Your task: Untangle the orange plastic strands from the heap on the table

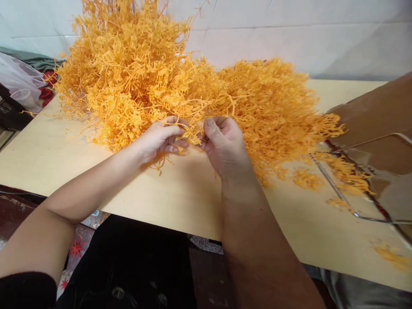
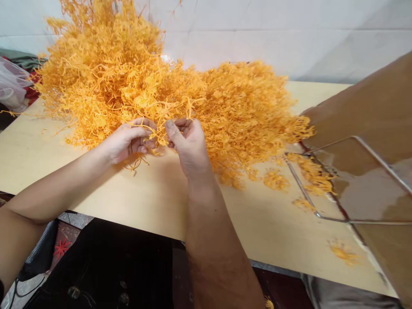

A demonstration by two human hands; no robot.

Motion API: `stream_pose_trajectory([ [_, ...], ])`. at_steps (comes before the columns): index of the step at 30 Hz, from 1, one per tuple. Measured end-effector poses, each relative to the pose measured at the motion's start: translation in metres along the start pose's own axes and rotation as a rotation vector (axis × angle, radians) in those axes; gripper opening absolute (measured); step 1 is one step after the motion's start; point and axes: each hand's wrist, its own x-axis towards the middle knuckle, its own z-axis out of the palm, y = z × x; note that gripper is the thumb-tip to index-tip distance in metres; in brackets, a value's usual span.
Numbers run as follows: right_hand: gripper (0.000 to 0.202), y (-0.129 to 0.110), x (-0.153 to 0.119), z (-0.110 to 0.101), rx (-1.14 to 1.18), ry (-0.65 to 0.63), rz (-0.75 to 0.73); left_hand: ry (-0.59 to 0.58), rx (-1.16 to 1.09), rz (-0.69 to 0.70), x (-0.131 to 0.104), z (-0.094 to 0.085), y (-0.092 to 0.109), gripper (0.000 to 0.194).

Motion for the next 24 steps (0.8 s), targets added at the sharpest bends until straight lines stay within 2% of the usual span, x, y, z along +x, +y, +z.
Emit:
stream_pose_trajectory([
  [2,0.027,-0.006,-0.005,0.004,-0.026,-0.012,0.045,-0.011,-0.020,-0.003,0.000,0.000,0.001,0.015],
  [6,0.034,-0.009,-0.013,0.011,-0.157,-0.157,0.123,-0.019,-0.046,-0.007,0.003,-0.002,-0.002,0.017],
  [13,0.013,-0.001,-0.010,0.008,-0.426,-0.151,-0.106,-0.026,-0.120,-0.083,0.006,-0.005,-0.003,0.007],
  [15,0.014,-0.001,-0.009,0.008,-0.431,-0.149,-0.095,-0.034,-0.147,-0.101,0.005,-0.005,-0.002,0.004],
  [19,0.014,-0.002,-0.010,0.011,-0.349,-0.136,-0.035,-0.066,-0.153,-0.094,0.005,-0.005,-0.001,0.017],
  [21,0.012,-0.002,-0.012,0.013,-0.308,-0.157,-0.031,-0.076,-0.134,-0.069,0.005,-0.006,0.000,0.014],
  [24,0.023,0.002,-0.012,0.013,-0.327,-0.184,-0.047,-0.057,-0.078,-0.054,0.004,-0.006,0.002,0.010],
])
